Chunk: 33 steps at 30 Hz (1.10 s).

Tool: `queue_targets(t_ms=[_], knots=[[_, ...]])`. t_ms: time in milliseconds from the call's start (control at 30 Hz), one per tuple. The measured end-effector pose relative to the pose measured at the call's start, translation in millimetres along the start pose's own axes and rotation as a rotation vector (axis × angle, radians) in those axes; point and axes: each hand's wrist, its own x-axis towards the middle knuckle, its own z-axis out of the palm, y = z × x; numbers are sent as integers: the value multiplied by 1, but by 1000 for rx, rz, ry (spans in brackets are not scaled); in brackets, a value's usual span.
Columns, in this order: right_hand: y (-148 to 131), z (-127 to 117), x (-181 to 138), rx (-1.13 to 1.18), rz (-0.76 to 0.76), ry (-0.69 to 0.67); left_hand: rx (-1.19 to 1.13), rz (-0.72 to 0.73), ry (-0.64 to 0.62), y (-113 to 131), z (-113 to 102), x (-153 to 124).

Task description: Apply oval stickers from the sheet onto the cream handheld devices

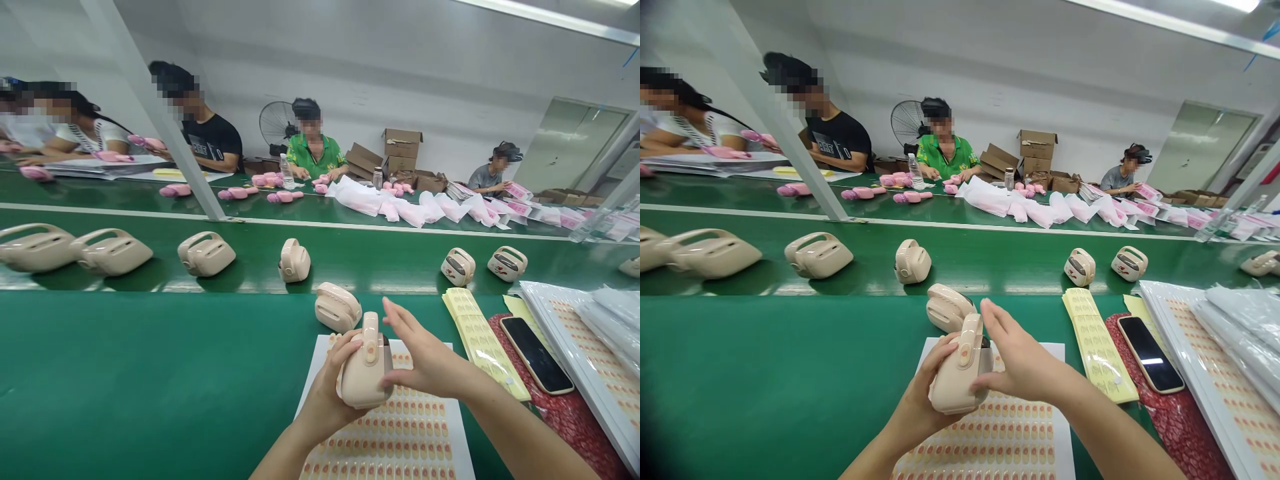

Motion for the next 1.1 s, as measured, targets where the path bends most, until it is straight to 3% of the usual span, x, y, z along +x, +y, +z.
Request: queue_targets(t_ms=[200,367,500,567,667,767,933,1100], knots=[[7,16,20,337,90,-4,12,79,-36,-2,2,-2],[26,32,28,533,139,173,10,31,-65,0,1,-6],[44,14,32,670,144,-103,-216,-168,-6,4,2,-14],[48,-2,36,631,228,-58,-271,-310,82,2,5,-15],[54,-29,54,387,348,308,-215,-420,165,-4,7,-12],[70,-49,84,114,469,563,-90,-376,36,-13,7,-11],[115,-62,133,-8,635,604,177,-114,-296,-29,8,-16],[134,-73,146,-133,742,496,215,-75,-331,-35,8,-16]])
